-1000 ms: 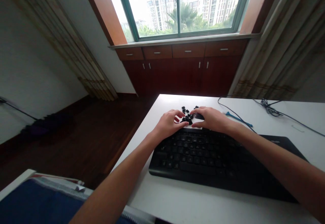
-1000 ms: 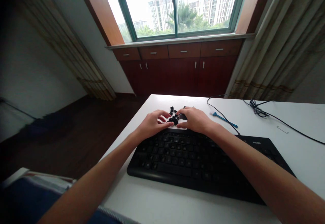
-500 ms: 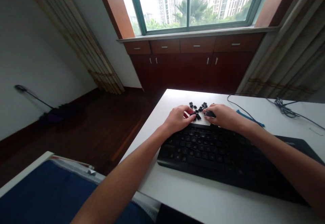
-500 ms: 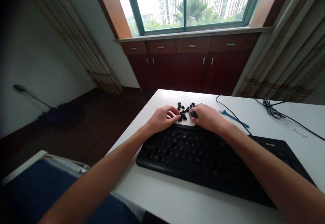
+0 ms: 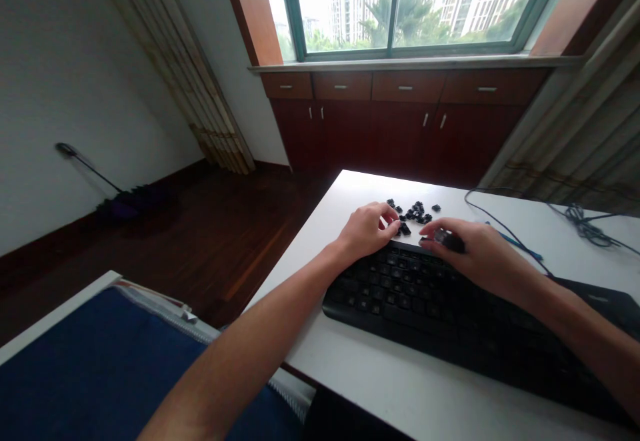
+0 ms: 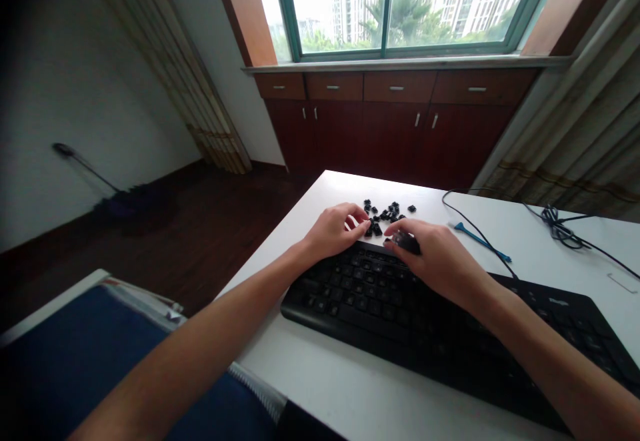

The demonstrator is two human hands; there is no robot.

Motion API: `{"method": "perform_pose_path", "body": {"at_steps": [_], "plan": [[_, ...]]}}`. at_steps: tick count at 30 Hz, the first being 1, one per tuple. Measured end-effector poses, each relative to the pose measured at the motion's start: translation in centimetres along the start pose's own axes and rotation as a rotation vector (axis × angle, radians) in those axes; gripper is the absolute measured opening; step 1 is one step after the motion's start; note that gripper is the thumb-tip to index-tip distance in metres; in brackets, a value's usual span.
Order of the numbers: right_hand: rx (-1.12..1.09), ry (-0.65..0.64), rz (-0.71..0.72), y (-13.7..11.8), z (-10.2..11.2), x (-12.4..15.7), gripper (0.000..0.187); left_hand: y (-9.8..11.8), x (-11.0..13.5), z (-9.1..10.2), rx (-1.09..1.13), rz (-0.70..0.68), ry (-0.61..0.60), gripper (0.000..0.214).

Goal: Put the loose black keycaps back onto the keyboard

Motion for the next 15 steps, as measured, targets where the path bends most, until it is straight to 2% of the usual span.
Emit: {"method": "perform_pose_path", "body": {"at_steps": [2, 5, 9, 15], "plan": [[-0.108, -0.045, 0.054, -1.7, -0.8, 1.3, 0.016, 0.1, 0.0, 0.0, -0.012, -0.012, -0.003, 0.018], [-0.125, -0.137, 0.145, -3.4, -2.3, 2.5, 0.014, 0.2, 0.0, 0.0, -0.022, -0.026, -0.009, 0.017], [-0.107, -0.157, 0.160, -3.9, -3.1, 2.8, 0.030, 0.2, 0.0, 0.1, -0.017, -0.021, -0.004, 0.017], [-0.074, -0.159, 0.153, -4.5, -3.5, 2.9, 0.028, 0.2, 0.1, 0.1, -0.006, -0.007, 0.000, 0.017]]}}
Point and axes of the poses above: each hand's wrist, its own x-axis away from the middle knuckle, its own z-axis out of the back of the hand, y = z × x, the point moved 8 cm from there along -x, towards the middle knuckle, and after that the axes turned 10 degrees about -y, right-handed, at the moved point
